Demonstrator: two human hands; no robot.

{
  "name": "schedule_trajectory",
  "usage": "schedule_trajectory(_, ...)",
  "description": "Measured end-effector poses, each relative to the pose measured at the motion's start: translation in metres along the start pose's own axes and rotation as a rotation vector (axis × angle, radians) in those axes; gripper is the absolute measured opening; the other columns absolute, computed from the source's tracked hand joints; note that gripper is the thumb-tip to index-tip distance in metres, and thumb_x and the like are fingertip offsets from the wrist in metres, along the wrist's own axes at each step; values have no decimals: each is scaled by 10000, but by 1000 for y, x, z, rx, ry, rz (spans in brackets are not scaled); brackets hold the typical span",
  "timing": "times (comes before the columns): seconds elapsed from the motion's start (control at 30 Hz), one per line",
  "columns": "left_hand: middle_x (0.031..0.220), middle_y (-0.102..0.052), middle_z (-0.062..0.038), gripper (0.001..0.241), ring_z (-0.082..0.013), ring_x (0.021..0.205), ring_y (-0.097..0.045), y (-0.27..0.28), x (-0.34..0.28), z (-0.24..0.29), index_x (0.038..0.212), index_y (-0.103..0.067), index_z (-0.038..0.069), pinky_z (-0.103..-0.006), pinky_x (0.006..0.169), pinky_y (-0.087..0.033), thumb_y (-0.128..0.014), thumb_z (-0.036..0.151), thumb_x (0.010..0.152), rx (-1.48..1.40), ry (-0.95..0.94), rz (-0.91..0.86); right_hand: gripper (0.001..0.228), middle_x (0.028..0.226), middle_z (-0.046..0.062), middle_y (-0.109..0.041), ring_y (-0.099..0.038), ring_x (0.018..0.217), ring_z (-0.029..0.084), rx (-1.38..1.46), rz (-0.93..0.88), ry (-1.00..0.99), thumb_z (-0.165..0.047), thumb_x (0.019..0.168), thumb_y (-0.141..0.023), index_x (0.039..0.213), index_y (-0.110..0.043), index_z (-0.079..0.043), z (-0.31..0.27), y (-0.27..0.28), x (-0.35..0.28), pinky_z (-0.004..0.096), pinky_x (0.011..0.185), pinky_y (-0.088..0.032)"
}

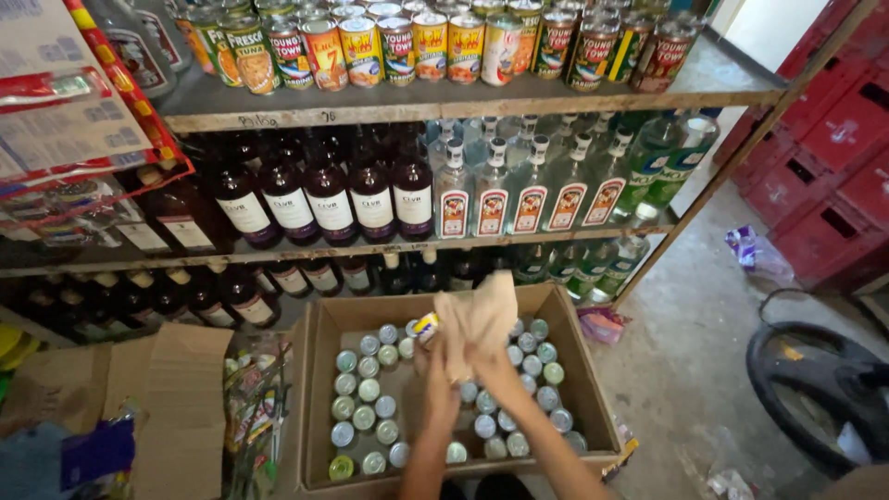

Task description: Wiping dust off various canned food items using a cloth and organizing them on shelves.

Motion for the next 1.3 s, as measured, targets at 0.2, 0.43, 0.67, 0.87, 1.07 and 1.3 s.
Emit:
schedule_trajectory(0.2,1465,-558,-147,630,-257,1237,-613,-19,-5,21,1543,-431,159,-410,966,-538,-460,473,998,-429,382,47,456,1136,92,-693,-662,1011,165,170,73,115,-222,939,-680,1304,-571,29,-63,-11,-3,306,851,-555)
schedule_trajectory(0.43,1338,-624,-59,655,-212,1164,-638,12,-17,82,1540,-382,126,-375,958,-531,-459,453,978,-42,269,-27,508,1142,122,-711,-679,985,181,89,-67,-17,-265,1007,-648,1400,-584,52,15,-4,-10,317,811,-570)
schedule_trajectory(0.67,1215,-633,-87,598,-186,1043,-652,0,9,55,1434,-481,48,-333,834,-562,-477,478,1017,-487,322,-62,602,1270,126,-637,-608,1135,213,-111,-34,197,-292,976,-667,1428,-455,46,-18,-16,-7,352,934,-519)
schedule_trajectory(0.87,1159,-627,-122,658,-187,989,-651,-3,5,8,1417,-465,-37,-318,784,-572,-522,480,1014,-420,200,-116,547,1213,103,-680,-639,1065,170,251,55,-102,-351,994,-640,1350,-597,62,-51,1,42,294,908,-534)
schedule_trajectory(1.07,1226,-658,-112,696,-204,1028,-668,-10,19,-7,1442,-464,22,-372,809,-551,-530,520,961,-505,320,-160,468,1205,159,-636,-592,1066,242,-96,-2,27,-199,987,-640,1384,-530,23,29,19,-18,377,883,-502)
schedule_trajectory(1.3,1075,-718,-111,602,-249,905,-704,-27,-1,-14,1306,-606,79,-422,728,-591,-499,584,998,-1094,714,-423,561,1325,203,-618,-578,1247,373,-706,140,428,2,807,-652,1358,-547,-12,1,87,-7,478,1052,-474)
Point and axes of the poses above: each hand's wrist, its own x-axis towards the middle knuckle, its own y-axis out of the back of the hand, z = x × y, the point moved 4 cm from there along x, towards the middle knuckle
